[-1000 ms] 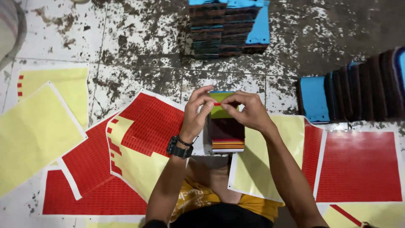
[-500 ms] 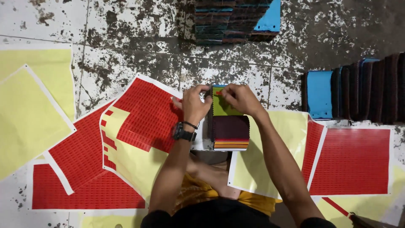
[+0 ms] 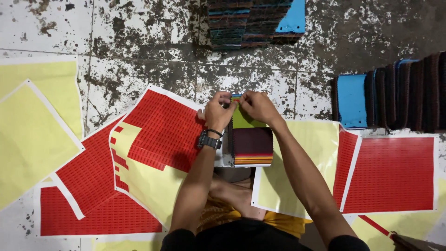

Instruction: The person sits on the floor and assembles notebooks by hand. They pick up small red paper strips and place them onto the spine of a stack of colorful papers, pressing them down to secure the binding. The person repeats this process for multiple notebook stacks.

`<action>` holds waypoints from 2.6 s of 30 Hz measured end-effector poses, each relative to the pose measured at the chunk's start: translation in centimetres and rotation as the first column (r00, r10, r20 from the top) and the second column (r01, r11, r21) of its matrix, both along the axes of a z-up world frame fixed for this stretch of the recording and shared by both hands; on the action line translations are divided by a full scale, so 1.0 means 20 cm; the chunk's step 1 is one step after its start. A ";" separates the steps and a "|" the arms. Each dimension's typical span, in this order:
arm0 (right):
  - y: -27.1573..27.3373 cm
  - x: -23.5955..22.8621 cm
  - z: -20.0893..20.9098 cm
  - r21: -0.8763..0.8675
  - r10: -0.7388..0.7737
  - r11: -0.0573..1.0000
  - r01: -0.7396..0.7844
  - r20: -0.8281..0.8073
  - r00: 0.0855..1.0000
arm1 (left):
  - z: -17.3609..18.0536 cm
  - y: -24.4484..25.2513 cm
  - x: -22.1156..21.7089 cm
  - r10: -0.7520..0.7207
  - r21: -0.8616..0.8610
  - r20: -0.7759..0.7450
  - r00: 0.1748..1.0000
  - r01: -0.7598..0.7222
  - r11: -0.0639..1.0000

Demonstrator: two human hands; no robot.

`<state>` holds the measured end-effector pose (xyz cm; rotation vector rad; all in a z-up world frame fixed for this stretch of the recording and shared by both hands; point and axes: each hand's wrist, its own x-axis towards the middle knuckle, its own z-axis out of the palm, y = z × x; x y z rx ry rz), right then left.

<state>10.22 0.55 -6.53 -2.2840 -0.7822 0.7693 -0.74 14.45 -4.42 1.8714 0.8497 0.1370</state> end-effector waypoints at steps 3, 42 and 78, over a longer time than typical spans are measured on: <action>0.00 -0.01 0.03 -0.055 0.002 0.998 0.004 0.108 0.994 | -0.24 -0.01 0.05 0.066 -0.044 0.009 0.998 -0.066 0.997; -0.03 0.01 -0.04 0.204 -0.001 0.979 0.010 -0.041 0.999 | -0.23 0.07 -0.03 -0.131 0.179 0.226 0.965 0.091 0.980; -0.07 -0.06 0.10 0.326 0.000 0.945 0.040 -0.120 0.993 | -0.02 0.02 -0.07 0.112 -0.364 0.485 0.868 0.084 0.928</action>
